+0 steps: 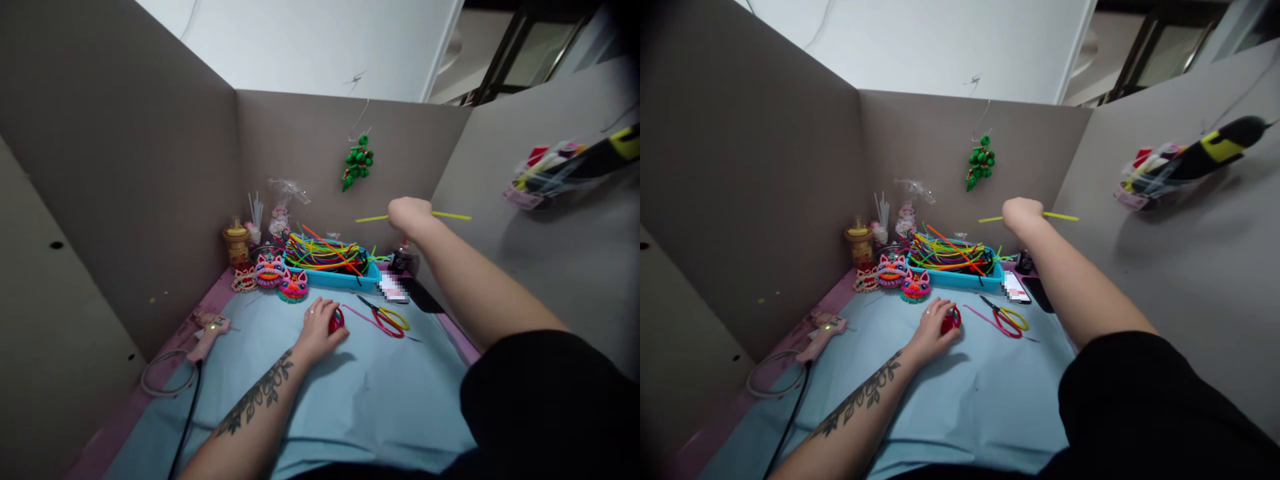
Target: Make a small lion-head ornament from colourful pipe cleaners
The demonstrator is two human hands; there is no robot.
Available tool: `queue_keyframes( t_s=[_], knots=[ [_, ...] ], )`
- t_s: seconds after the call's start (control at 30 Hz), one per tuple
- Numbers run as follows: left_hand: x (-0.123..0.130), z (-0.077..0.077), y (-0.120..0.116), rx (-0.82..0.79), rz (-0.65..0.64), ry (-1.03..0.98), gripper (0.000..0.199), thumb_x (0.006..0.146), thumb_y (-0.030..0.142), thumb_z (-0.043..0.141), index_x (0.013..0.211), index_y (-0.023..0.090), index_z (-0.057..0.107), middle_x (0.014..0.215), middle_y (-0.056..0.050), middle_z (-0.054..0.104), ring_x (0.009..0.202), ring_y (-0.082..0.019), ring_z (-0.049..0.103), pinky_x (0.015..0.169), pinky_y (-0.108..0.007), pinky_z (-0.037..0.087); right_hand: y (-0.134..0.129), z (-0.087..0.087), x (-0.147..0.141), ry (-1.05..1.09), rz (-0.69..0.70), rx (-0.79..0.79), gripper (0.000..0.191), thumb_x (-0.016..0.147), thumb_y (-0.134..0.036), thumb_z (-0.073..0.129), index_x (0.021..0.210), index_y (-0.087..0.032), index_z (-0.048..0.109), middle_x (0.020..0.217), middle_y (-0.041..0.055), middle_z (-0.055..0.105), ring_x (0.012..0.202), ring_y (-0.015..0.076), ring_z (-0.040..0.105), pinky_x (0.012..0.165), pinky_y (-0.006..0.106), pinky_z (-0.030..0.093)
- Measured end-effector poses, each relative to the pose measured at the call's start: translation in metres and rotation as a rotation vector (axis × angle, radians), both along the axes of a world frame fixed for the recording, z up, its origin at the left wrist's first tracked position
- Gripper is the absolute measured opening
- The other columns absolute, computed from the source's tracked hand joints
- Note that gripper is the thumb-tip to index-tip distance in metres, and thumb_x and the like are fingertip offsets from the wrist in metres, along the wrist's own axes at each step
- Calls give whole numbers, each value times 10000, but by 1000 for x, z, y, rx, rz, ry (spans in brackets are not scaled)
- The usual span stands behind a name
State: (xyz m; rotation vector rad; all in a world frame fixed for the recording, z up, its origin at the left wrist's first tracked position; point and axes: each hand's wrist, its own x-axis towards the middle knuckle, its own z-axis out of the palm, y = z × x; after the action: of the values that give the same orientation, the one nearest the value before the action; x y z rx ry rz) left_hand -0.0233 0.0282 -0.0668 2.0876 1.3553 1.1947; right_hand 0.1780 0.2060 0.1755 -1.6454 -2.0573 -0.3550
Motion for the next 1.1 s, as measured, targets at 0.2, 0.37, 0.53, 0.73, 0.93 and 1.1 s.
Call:
queue_keyframes(
  t_s=[0.2,0.37,0.53,0.73,0.93,1.1],
  knots=[
    [-3,1,9,51,285,-513,440,872,365,444,1266,168,439,1094,-124,589,965,-203,570,871,-369,442,-94,-68,-5,-144,203,-233,274,785,-159,513,977,-239,692,1013,47,701,931,198,629,809,277,455],
    [-14,-2,21,-19,258,-616,491,824,395,532,1262,187,453,868,-51,638,804,-171,602,767,-307,460,-130,-150,-6,-9,316,-385,328,791,-129,455,986,-229,700,1052,39,699,969,196,622,792,243,439],
    [-22,4,24,-30,269,-628,273,776,386,577,950,178,549,808,-36,629,719,-150,585,651,-261,451,-123,-193,4,137,365,-406,334,784,-102,446,974,-204,701,1000,55,707,930,192,622,790,249,433],
    [-16,9,18,-44,190,-581,200,782,378,552,765,181,521,658,15,571,589,-117,517,586,-238,408,-126,-209,0,157,360,-352,294,800,-123,478,992,-197,687,1020,95,679,988,221,588,864,316,420],
    [-5,15,11,-76,90,-660,211,766,377,563,734,186,480,632,31,534,597,-113,503,603,-233,402,-146,-206,-54,363,561,-258,288,807,-186,542,1083,-242,602,1025,46,670,935,191,590,811,295,443],
    [-4,16,15,-74,60,-732,235,745,386,591,750,188,465,647,39,512,607,-107,498,622,-233,408,-151,-208,-70,452,559,-92,118,840,-211,520,895,-210,625,899,46,653,882,186,568,795,293,434]
  ],
)
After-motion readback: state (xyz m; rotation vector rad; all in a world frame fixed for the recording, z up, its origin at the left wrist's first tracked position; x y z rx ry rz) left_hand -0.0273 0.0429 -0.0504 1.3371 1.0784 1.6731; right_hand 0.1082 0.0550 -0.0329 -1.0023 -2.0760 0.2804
